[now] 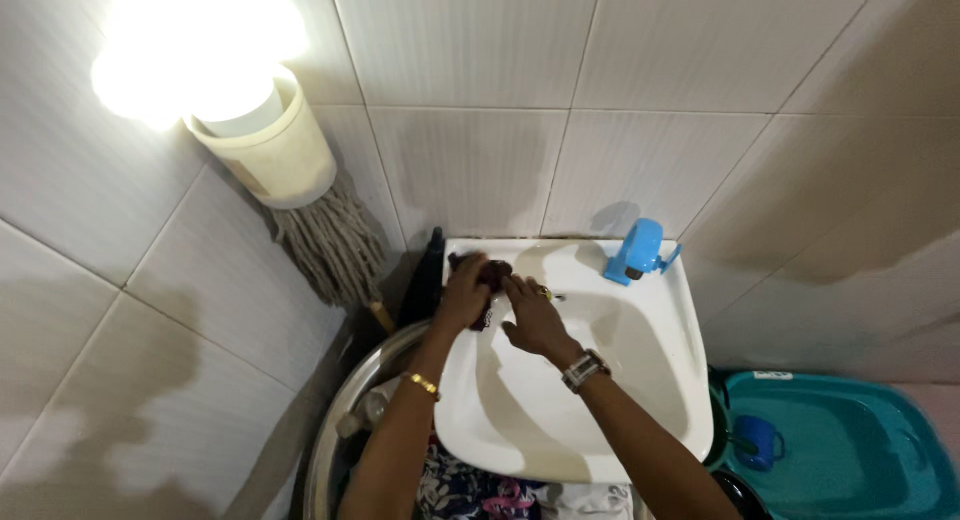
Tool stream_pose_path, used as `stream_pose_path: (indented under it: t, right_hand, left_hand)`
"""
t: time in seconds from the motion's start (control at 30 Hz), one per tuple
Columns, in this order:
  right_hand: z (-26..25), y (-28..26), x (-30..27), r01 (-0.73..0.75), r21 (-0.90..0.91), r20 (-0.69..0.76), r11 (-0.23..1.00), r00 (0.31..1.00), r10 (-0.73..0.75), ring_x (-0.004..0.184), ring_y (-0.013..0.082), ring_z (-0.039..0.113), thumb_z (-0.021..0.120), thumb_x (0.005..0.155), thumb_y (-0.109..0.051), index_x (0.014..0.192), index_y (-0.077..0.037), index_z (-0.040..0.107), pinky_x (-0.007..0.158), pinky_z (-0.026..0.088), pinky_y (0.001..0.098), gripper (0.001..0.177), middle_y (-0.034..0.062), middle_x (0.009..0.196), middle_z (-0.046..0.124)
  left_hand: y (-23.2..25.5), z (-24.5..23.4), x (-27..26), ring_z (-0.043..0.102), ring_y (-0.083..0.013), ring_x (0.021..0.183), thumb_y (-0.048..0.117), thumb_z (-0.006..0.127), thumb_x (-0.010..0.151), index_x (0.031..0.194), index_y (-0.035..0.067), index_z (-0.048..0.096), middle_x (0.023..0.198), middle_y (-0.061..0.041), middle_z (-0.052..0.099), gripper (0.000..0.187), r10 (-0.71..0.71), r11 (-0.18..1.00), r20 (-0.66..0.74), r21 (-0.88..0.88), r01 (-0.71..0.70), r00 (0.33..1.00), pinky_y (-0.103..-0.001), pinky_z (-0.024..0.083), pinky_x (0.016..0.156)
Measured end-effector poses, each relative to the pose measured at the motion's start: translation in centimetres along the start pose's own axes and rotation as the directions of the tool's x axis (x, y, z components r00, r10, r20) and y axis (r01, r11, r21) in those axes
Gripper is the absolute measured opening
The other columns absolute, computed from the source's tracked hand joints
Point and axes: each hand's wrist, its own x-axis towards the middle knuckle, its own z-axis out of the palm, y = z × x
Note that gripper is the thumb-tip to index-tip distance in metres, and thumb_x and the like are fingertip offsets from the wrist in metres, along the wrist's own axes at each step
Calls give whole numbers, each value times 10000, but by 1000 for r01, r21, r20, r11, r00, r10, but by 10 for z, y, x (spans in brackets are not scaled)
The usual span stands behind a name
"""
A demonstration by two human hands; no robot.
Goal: The person scrubs a white ceramic sink with a dark sponge, repeatedly wiping the basin, rim, and faucet area. The person occasionally rinses the sponge in a nearby basin and continues scrubbing different sections of the sink throughout the clip.
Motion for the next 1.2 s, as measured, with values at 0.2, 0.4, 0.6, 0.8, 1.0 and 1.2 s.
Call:
stream_pose_path:
  t: [0.2,0.4,0.6,0.8,1.0,1.2]
  right_hand:
    - [31,-55,6,235,1,-242,972,943,-228,1476,495,290,706,830,-136,1535,-55,378,1136,369,488,782,288,1643,250]
    - [21,-61,35,213,-245,-318,946,904,-285,1362,470,401,667,911,-245,1393,-168,568,1100,336,616,498,199,1449,477]
    - [-7,-13,31,164,-325,-370,931,884,-285,1234,354,545,661,819,-130,1232,-177,695,1010,419,545,417,113,1285,616]
    - [-29,74,-1,25,-306,-492,952,851,-180,1065,364,621,644,667,-28,1101,-62,722,868,492,488,442,171,1134,686]
    - [-11,95,13,-34,-394,-520,919,833,-192,885,392,624,716,730,-136,880,-4,657,769,492,532,208,183,857,668]
    - [40,12,51,81,-39,-448,996,889,-90,974,418,639,641,803,-8,1404,90,475,819,532,490,631,269,1146,613]
  left_hand:
    - [3,-15,-20,465,-335,1448,-28,442,869,1521,58,424,1550,-201,483,658,25,829,-246,-536,-158,969,-353,347,1190]
    - [57,-41,-72,557,-356,1330,-51,511,859,1448,43,519,1435,-204,580,597,14,998,-399,-43,-34,917,-421,440,1145]
    - [64,-32,-93,364,-480,1408,-113,565,793,1407,-84,484,1513,-312,439,620,156,932,-221,356,-70,963,-512,334,1108]
    - [47,-29,-93,374,-444,1459,-107,598,856,1391,-73,533,1447,-249,548,540,168,928,-181,362,-93,969,-482,357,1177]
    - [53,-35,-83,483,-431,1396,-91,660,795,1355,-39,573,1402,-222,588,569,130,918,-147,391,-63,981,-482,419,1163]
    - [72,-44,-81,554,-489,1232,-89,682,763,1469,-47,423,1538,-258,406,752,-23,938,-118,340,62,993,-483,491,992]
